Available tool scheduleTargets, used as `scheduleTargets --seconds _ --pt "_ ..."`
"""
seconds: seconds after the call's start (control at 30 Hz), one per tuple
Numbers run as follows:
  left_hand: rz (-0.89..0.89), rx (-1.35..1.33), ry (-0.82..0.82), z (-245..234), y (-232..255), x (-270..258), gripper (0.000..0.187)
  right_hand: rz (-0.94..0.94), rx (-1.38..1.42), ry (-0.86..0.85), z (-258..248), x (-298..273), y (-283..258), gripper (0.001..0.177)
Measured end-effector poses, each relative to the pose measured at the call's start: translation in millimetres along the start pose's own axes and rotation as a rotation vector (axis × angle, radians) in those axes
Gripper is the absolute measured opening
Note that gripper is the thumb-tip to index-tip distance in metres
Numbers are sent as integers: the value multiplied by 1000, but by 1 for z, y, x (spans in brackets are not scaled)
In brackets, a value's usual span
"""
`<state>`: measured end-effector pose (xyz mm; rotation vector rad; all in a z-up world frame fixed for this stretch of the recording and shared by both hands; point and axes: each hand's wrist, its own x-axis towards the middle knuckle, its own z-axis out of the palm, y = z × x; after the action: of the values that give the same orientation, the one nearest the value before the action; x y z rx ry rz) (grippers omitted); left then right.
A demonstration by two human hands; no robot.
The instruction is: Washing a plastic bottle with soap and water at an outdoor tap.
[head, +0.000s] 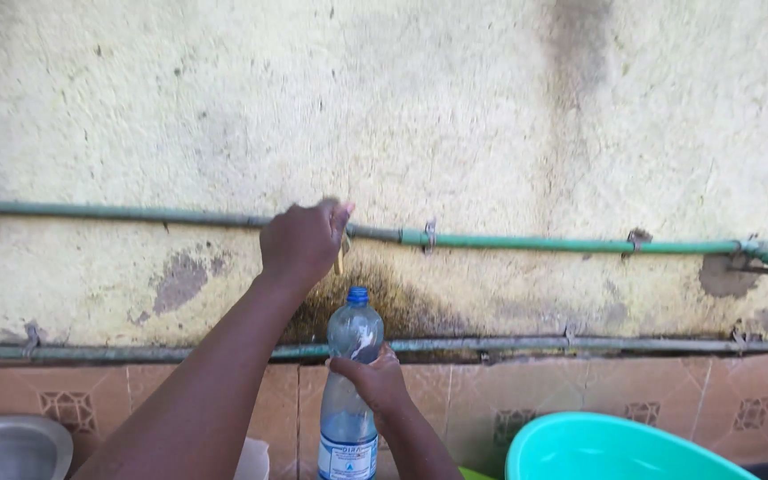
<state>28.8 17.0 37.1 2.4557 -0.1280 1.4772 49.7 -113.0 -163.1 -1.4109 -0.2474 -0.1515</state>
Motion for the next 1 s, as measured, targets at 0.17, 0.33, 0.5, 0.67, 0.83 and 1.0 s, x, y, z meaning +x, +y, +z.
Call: scheduleTargets --seconds 0.17,0.33,0.5,0.67,0.83,1.0 --pt "46 177 -265 2 -2 14 50 125 -94 6 14 11 -22 71" --pt "47 336 -316 17 -9 30 53 139 -80 -10 23 16 -9 77" --pt "20 427 -350 28 -11 41 56 150 -127 -7 22 9 -7 83" --pt "-149 384 -470 28 0 51 55 108 -212 24 22 12 -4 87" --pt "-179 186 -487 4 12 39 51 121 -217 44 26 14 -6 84" --pt "-177 -49 -488 -1 11 32 57 135 -171 59 31 10 -5 82"
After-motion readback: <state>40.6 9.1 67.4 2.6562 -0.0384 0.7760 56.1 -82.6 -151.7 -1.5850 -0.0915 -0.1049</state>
